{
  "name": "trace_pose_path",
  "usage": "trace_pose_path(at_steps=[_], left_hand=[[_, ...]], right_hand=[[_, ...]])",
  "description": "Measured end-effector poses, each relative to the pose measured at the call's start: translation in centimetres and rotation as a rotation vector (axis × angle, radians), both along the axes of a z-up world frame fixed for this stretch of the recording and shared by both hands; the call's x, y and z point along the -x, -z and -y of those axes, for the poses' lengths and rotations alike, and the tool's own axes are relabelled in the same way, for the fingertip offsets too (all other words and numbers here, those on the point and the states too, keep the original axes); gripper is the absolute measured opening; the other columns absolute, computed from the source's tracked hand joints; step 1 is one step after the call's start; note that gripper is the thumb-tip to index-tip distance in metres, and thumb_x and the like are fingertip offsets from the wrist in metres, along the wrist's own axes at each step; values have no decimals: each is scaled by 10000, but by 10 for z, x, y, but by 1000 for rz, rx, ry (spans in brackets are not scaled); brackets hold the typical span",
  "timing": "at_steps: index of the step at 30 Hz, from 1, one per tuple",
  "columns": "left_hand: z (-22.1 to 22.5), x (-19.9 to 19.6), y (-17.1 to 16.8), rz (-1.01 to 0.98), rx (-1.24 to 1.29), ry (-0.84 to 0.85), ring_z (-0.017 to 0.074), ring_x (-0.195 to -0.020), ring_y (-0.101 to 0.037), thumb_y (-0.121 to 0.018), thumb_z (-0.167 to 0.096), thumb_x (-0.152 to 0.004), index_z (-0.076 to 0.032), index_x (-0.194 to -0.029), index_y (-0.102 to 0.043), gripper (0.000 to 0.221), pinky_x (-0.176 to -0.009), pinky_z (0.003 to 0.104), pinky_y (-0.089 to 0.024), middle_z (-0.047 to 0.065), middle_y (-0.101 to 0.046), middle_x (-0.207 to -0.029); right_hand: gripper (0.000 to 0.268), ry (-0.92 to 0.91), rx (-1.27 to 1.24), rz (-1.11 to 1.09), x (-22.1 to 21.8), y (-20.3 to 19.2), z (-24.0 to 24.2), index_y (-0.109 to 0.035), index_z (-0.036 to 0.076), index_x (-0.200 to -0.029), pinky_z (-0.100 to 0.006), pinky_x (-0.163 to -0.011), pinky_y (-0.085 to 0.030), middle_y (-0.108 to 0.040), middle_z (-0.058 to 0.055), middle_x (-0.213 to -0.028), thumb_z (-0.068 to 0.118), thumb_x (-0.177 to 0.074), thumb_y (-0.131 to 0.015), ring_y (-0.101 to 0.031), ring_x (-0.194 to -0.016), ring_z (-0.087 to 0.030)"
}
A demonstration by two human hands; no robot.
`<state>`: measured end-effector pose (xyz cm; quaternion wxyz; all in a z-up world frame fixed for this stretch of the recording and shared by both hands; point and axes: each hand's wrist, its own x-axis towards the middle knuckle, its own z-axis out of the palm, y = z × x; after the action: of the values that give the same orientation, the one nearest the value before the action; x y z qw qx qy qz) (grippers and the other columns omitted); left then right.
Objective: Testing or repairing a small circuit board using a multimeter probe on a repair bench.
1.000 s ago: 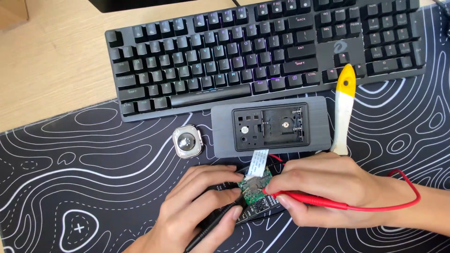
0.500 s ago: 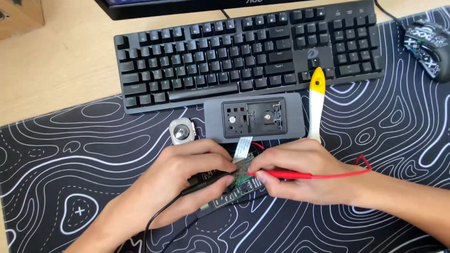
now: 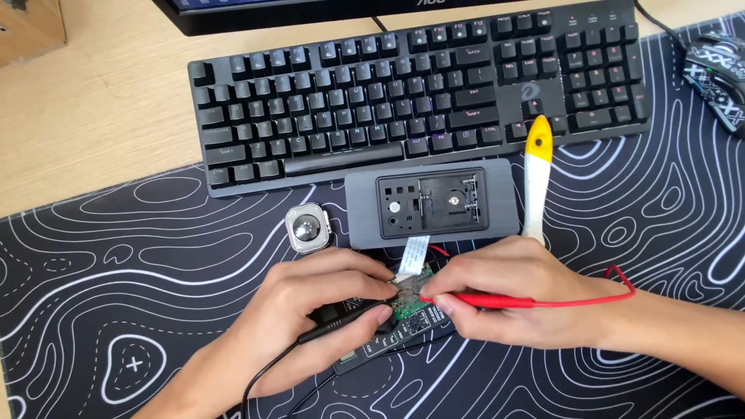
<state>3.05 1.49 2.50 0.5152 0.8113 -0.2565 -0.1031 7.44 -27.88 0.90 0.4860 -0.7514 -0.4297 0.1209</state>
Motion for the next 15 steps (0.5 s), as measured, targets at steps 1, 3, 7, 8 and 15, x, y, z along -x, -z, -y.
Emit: trace_pose_path(at_steps=[1, 3, 7, 8, 15], left_hand=[[1, 0, 0, -2, 0, -2, 180, -1086, -855, -780, -188, -1053, -114, -1162, -851, 149, -918, 297, -667, 45, -847, -1220], [4, 0, -1, 63, 53, 7, 246, -1051, -822, -767, -140, -1065, -47, -1181, -823, 159, -935, 353, -672, 110, -824, -1184], [1, -2, -4, 67, 50, 40, 268, -1101, -820, -746, -140, -1079, -38, -1202, -810, 172, -982, 368, -670, 116, -825, -1202], [0, -2, -3, 65, 50, 46, 268, -1109, -832, -756, -135, -1072, -41, -1191, -806, 160, -979, 367, -674, 116, -834, -1207], [2, -1, -8, 114, 46, 62, 278, -1112, -802, -719, -134, -1096, -6, -1200, -801, 184, -988, 370, -663, 138, -802, -1217]], right_hand=[[118, -2, 0, -2, 0, -1, -1, -815, 90, -1107, -229, -549, -574, -793, 24, -808, 154, -1062, -726, -673, -559, -101], [108, -25, -18, 35, -1, -3, -2, -789, 64, -1123, -235, -533, -586, -803, 1, -833, 128, -1063, -725, -675, -558, -119], [113, -22, -18, 35, -1, -2, -2, -796, 67, -1120, -229, -545, -600, -806, 11, -828, 135, -1060, -728, -703, -573, -111], [112, -32, -18, 40, -1, -2, -1, -788, 62, -1126, -236, -544, -602, -804, 5, -831, 133, -1064, -727, -706, -577, -118], [97, -30, -10, 103, 1, 0, 0, -780, 59, -1130, -257, -510, -544, -755, 13, -779, 112, -1062, -736, -660, -558, -125]])
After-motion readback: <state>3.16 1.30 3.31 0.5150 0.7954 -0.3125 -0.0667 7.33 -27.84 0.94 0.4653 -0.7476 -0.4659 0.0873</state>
